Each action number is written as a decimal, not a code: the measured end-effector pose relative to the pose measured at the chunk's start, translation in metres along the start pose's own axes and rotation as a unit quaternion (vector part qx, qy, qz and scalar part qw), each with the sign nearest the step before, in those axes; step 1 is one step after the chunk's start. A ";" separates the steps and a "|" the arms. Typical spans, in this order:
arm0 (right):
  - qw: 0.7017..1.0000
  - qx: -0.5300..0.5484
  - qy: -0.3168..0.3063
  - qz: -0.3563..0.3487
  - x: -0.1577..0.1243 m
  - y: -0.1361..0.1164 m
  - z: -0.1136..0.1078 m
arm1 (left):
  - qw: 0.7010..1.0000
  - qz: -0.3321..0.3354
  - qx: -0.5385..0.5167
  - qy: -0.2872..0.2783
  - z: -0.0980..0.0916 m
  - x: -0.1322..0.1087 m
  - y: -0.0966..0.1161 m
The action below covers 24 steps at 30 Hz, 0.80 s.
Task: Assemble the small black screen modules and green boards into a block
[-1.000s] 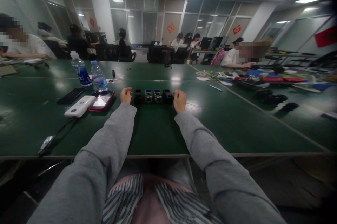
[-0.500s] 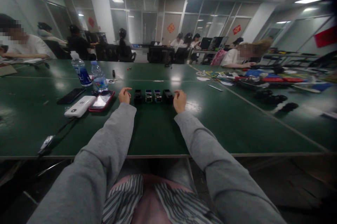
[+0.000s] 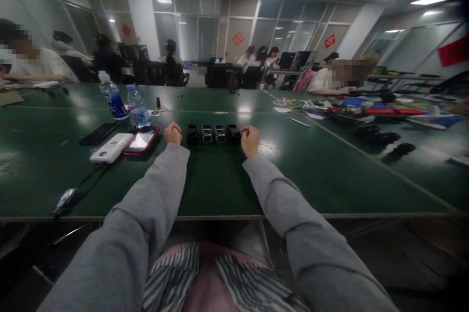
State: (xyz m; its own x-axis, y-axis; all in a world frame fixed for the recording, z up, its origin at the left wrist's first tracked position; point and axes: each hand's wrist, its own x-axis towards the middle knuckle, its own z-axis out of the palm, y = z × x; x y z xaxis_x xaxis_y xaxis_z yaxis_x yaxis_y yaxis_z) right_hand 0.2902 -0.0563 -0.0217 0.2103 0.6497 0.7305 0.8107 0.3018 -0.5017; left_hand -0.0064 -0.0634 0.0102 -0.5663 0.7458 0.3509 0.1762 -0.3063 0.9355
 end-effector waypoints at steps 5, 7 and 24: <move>0.999 -0.009 -0.019 -0.024 -0.003 -0.007 -0.002 | 1.000 -0.006 -0.003 -0.014 0.001 -0.005 0.007; 0.998 -0.018 -0.039 -0.046 -0.006 -0.011 -0.002 | 1.000 -0.007 -0.005 -0.020 0.000 -0.007 0.009; 0.982 -0.027 -0.184 -0.034 -0.014 -0.005 0.002 | 0.999 -0.012 -0.015 -0.028 -0.001 -0.012 0.018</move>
State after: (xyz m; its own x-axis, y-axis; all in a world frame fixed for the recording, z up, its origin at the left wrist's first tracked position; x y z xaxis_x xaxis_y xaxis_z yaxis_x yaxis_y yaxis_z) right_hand 0.2817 -0.0655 -0.0301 -0.0494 0.8402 0.5400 0.8459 0.3227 -0.4247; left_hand 0.0024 -0.0781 0.0227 -0.5238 0.7849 0.3309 0.1383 -0.3049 0.9423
